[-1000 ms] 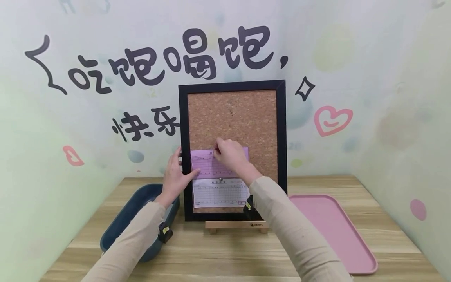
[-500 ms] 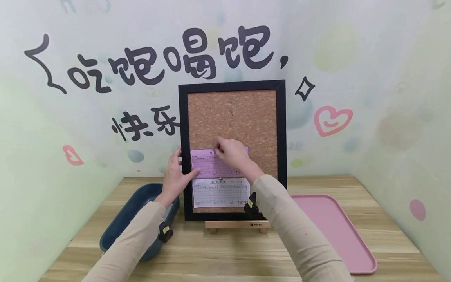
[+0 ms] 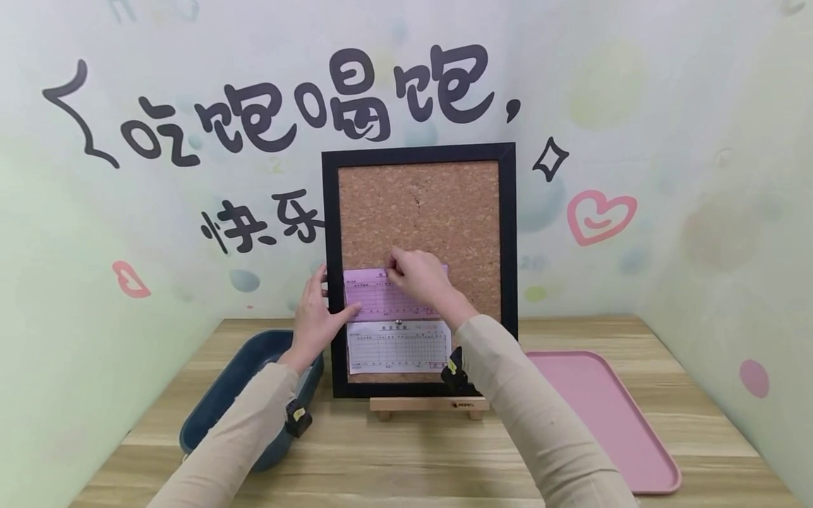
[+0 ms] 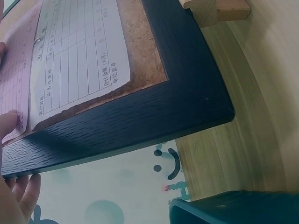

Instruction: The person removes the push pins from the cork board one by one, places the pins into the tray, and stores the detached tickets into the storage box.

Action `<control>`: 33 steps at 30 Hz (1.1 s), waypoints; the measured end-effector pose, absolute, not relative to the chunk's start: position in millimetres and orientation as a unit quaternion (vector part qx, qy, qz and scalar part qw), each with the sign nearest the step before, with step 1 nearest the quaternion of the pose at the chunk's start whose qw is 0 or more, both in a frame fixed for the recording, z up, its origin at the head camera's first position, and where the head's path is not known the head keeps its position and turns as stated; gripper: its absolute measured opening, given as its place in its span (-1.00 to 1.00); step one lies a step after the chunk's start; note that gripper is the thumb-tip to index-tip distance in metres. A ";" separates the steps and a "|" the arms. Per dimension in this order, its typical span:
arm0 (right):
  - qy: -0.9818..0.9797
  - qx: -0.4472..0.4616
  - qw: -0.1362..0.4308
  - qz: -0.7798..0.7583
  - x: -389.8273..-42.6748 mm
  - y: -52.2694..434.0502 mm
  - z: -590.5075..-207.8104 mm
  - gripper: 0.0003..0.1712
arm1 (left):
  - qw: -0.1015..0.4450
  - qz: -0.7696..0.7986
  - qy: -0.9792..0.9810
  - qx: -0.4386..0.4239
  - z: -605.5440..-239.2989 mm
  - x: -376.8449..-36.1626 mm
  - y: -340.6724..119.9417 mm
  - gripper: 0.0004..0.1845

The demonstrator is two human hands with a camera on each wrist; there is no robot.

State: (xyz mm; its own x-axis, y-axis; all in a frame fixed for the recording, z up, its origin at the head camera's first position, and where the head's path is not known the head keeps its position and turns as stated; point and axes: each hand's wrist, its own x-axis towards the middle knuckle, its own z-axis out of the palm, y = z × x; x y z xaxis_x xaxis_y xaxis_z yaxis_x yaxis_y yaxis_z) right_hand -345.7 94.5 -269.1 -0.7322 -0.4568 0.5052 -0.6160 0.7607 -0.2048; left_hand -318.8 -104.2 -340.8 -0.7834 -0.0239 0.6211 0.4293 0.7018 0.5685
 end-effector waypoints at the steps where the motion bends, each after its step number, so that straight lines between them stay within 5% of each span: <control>1: -0.913 0.295 0.219 0.180 -345.5 94.2 -268.9 -0.94 | 0.307 -0.368 -0.870 -0.116 -340.7 -318.8 -104.2 -0.05; 33: -0.918 0.293 0.188 0.190 -343.4 95.3 -264.9 -0.91 | 0.306 -0.366 -0.871 -0.116 -339.5 -317.5 -104.6 -0.06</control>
State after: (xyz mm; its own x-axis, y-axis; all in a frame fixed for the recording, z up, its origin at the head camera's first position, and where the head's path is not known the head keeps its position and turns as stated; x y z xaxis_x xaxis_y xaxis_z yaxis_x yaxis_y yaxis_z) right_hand -343.4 95.3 -264.9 -0.7572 -0.4667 0.4570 -0.6100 0.7554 -0.2392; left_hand -317.5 -104.6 -339.5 -0.7860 -0.0214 0.6178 0.4266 0.7045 0.5672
